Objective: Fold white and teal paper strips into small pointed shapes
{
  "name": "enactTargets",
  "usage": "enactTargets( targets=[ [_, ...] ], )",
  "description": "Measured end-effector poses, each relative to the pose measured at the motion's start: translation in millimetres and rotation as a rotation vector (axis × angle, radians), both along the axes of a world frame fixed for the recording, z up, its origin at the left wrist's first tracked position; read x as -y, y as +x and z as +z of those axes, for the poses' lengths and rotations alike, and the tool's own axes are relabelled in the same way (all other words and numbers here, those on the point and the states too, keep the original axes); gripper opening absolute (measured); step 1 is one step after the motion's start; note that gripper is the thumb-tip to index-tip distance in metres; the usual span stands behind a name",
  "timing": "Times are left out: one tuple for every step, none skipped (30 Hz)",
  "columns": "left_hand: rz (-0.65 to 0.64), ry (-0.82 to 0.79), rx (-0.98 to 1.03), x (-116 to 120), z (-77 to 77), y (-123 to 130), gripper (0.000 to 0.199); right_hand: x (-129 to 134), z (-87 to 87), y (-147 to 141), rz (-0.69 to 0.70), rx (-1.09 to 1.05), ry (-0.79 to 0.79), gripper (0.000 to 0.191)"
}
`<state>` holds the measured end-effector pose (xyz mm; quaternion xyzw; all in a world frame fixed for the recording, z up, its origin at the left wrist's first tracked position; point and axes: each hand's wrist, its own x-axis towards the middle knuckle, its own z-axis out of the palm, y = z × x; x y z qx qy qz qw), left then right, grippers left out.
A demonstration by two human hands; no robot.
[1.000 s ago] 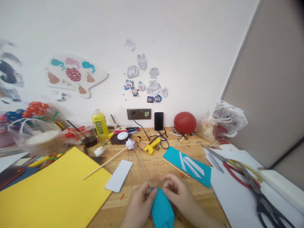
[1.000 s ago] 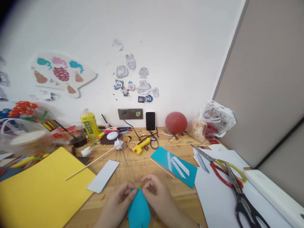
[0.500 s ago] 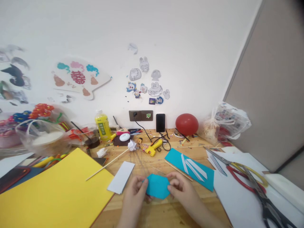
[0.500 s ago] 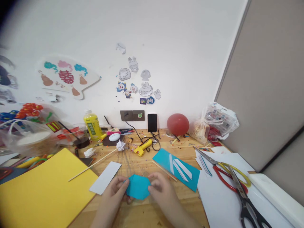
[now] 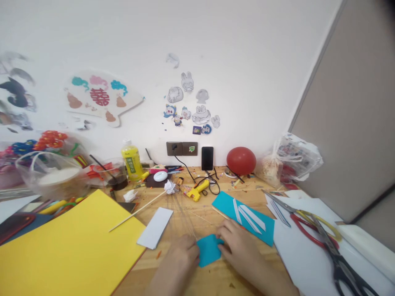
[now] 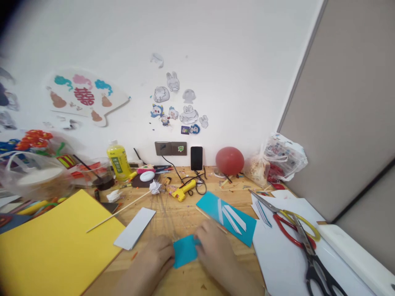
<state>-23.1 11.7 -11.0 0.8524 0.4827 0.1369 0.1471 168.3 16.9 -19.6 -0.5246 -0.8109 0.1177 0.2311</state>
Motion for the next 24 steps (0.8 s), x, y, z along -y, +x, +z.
enactTargets(
  targets=[
    [-0.011,-0.005,-0.014,1.0,-0.4,0.5,0.028,1.7,2.8,2.0,0.049,0.037,0.007,0.014],
    [-0.022,-0.004,-0.026,1.8,-1.0,0.6,0.028,3.2,5.3,4.4,0.103,0.068,0.005,0.012],
    [-0.036,0.001,-0.037,2.3,-1.7,0.2,0.025,4.4,7.1,7.1,0.157,0.092,-0.003,0.01],
    [-0.057,0.008,-0.05,2.6,-2.5,-0.7,0.021,5.1,8.2,9.7,0.202,0.107,-0.014,0.009],
    [-0.081,0.016,-0.063,2.5,-3.4,-1.8,0.016,5.3,8.5,11.8,0.229,0.114,-0.022,0.009],
    [-0.1,0.026,-0.075,2.1,-4.1,-3.0,0.011,4.9,8.3,13.3,0.242,0.115,-0.029,0.011],
    [-0.115,0.035,-0.084,1.5,-4.6,-4.3,0.01,4.2,7.7,14.0,0.243,0.114,-0.033,0.011],
    [-0.127,0.046,-0.092,0.7,-4.9,-5.3,0.01,3.3,6.8,13.9,0.239,0.114,-0.037,0.01],
    [-0.142,0.058,-0.103,-0.3,-4.8,-6.2,0.011,2.5,6.0,13.2,0.237,0.118,-0.039,0.008],
    [-0.159,0.07,-0.119,-1.3,-4.4,-6.8,0.013,1.8,5.3,12.2,0.235,0.123,-0.038,0.006],
    [-0.182,0.084,-0.142,-2.1,-4.1,-7.1,0.015,1.5,4.8,11.1,0.233,0.128,-0.035,0.006],
    [-0.204,0.103,-0.169,-2.8,-3.8,-7.2,0.017,1.5,4.3,10.3,0.233,0.131,-0.031,0.007],
    [-0.224,0.128,-0.196,-3.2,-3.8,-7.1,0.017,1.7,3.9,9.8,0.236,0.13,-0.026,0.006],
    [-0.242,0.159,-0.22,-3.4,-4.2,-6.8,0.015,2.1,3.5,9.7,0.239,0.124,-0.021,0.004],
    [-0.257,0.193,-0.24,-3.4,-5.0,-6.5,0.012,2.5,3.1,9.7,0.24,0.116,-0.017,0.005],
    [-0.269,0.232,-0.254,-3.3,-6.1,-6.2,0.009,3.0,2.7,9.9,0.238,0.106,-0.016,0.009],
    [-0.277,0.272,-0.263,-3.2,-7.5,-6.0,0.007,3.3,2.3,9.9,0.236,0.099,-0.016,0.013],
    [-0.286,0.304,-0.269,-3.3,-8.9,-6.0,0.006,3.6,2.0,9.7,0.233,0.095,-0.017,0.014],
    [-0.296,0.33,-0.271,-3.4,-10.3,-6.2,0.006,3.9,2.0,9.2,0.225,0.096,-0.017,0.013],
    [-0.305,0.351,-0.271,-3.7,-11.8,-6.5,0.008,4.1,2.3,8.6,0.22,0.1,-0.017,0.01],
    [-0.311,0.365,-0.27,-4.2,-13.1,-7.0,0.01,4.4,2.8,8.0,0.215,0.107,-0.016,0.007],
    [-0.312,0.372,-0.268,-4.8,-14.4,-7.6,0.012,4.7,3.5,7.5,0.21,0.114,-0.014,0.005],
    [-0.312,0.374,-0.267,-5.3,-15.7,-8.1,0.014,5.0,4.1,7.3,0.205,0.119,-0.01,0.005],
    [-0.308,0.371,-0.267,-5.8,-16.9,-8.5,0.014,5.3,4.7,7.4,0.204,0.123,-0.006,0.006]
  ],
)
